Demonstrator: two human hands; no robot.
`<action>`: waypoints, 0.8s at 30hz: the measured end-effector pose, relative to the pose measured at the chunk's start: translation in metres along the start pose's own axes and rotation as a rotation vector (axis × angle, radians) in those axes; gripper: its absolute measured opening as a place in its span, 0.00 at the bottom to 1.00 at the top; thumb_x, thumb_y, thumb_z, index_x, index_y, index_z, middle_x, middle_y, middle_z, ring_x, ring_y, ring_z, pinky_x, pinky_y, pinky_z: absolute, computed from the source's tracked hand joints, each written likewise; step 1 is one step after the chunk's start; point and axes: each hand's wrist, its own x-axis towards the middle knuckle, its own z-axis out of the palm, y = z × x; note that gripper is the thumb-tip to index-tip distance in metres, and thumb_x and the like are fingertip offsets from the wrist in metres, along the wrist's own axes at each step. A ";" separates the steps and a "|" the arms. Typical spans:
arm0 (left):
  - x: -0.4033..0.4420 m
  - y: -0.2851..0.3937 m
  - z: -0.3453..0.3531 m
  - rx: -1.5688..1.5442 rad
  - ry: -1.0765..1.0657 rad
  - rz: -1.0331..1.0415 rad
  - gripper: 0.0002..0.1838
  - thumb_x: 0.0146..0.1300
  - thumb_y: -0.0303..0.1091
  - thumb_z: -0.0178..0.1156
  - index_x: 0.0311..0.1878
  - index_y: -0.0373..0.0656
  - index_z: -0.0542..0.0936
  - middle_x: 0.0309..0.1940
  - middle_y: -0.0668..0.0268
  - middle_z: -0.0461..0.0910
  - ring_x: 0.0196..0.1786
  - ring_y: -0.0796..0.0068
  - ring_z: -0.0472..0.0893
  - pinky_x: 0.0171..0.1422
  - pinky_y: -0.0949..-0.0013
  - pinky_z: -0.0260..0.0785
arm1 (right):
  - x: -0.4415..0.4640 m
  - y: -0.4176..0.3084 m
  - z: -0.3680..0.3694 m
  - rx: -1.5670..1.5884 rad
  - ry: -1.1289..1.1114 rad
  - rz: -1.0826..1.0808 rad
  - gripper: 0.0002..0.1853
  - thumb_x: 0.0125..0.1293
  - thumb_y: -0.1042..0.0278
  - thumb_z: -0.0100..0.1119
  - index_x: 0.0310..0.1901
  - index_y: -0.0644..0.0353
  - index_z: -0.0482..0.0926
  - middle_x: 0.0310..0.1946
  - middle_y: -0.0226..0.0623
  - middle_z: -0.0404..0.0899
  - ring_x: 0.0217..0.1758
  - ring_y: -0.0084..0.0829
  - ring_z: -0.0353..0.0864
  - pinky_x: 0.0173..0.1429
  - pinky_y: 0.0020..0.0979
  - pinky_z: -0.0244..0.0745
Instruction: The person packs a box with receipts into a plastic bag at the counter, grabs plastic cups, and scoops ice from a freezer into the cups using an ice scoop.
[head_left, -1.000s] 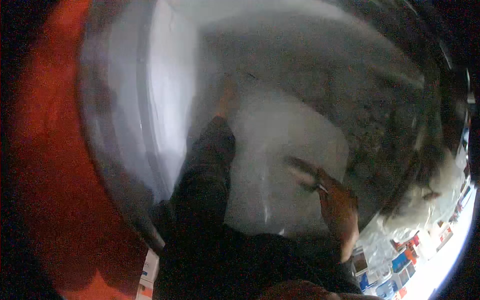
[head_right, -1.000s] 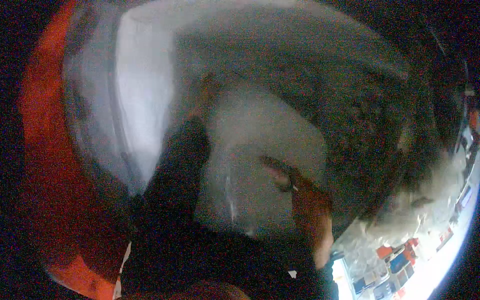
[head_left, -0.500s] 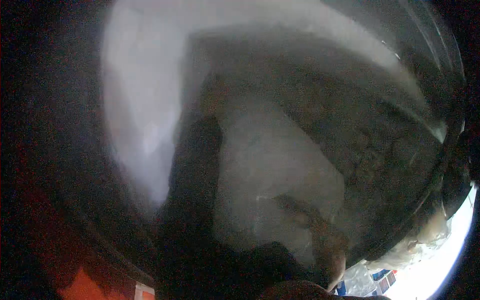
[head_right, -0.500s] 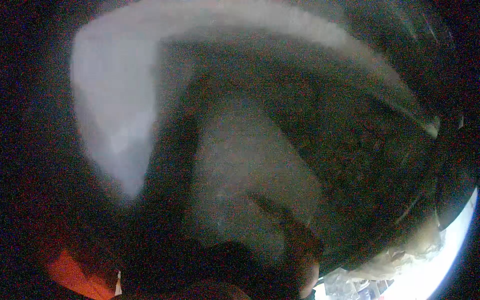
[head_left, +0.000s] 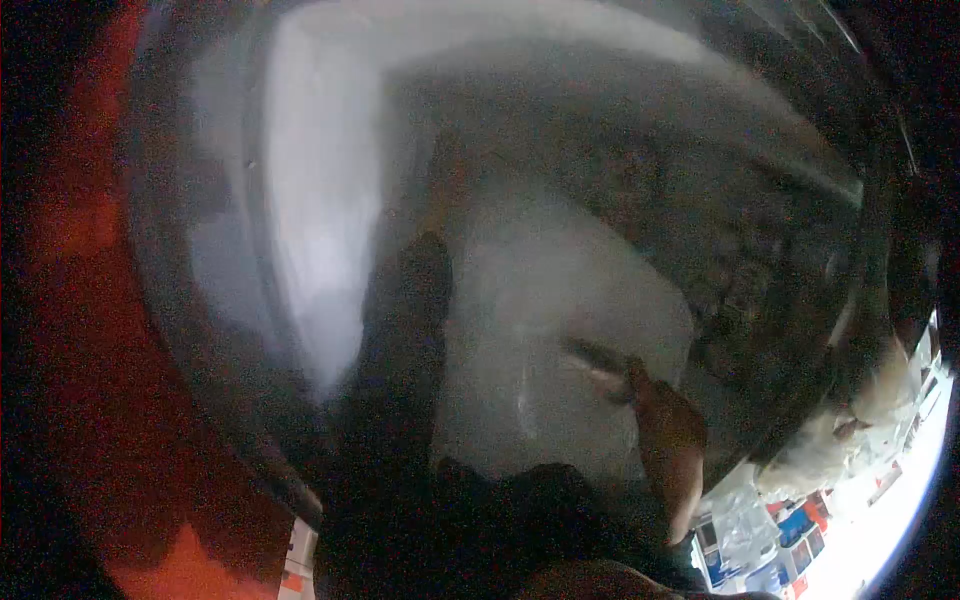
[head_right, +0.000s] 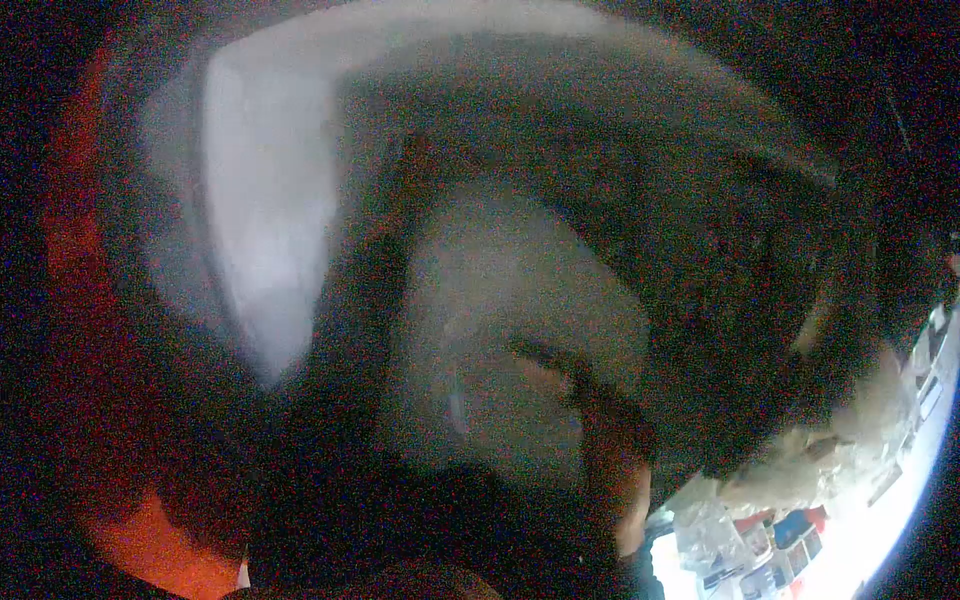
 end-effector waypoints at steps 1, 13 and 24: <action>-0.003 0.009 -0.007 -0.032 0.017 0.026 0.44 0.51 0.47 0.66 0.66 0.39 0.56 0.65 0.49 0.57 0.65 0.52 0.61 0.66 0.58 0.57 | -0.001 -0.001 0.001 -0.064 -0.008 -0.006 0.21 0.61 0.70 0.52 0.58 0.54 0.71 0.38 0.45 0.79 0.38 0.42 0.80 0.42 0.39 0.74; -0.171 0.169 -0.157 -0.548 0.411 0.837 0.49 0.44 0.51 0.72 0.63 0.35 0.58 0.60 0.49 0.62 0.62 0.55 0.65 0.63 0.59 0.60 | -0.002 0.006 0.027 0.331 0.510 -0.132 0.23 0.59 0.62 0.58 0.57 0.49 0.72 0.37 0.37 0.80 0.35 0.37 0.81 0.39 0.36 0.75; -0.308 0.166 -0.258 -0.562 -0.163 1.129 0.50 0.39 0.52 0.74 0.62 0.40 0.60 0.51 0.55 0.72 0.55 0.60 0.72 0.57 0.61 0.66 | -0.024 -0.004 0.067 0.110 0.428 -0.350 0.22 0.54 0.57 0.60 0.53 0.42 0.74 0.33 0.33 0.78 0.33 0.36 0.80 0.34 0.37 0.75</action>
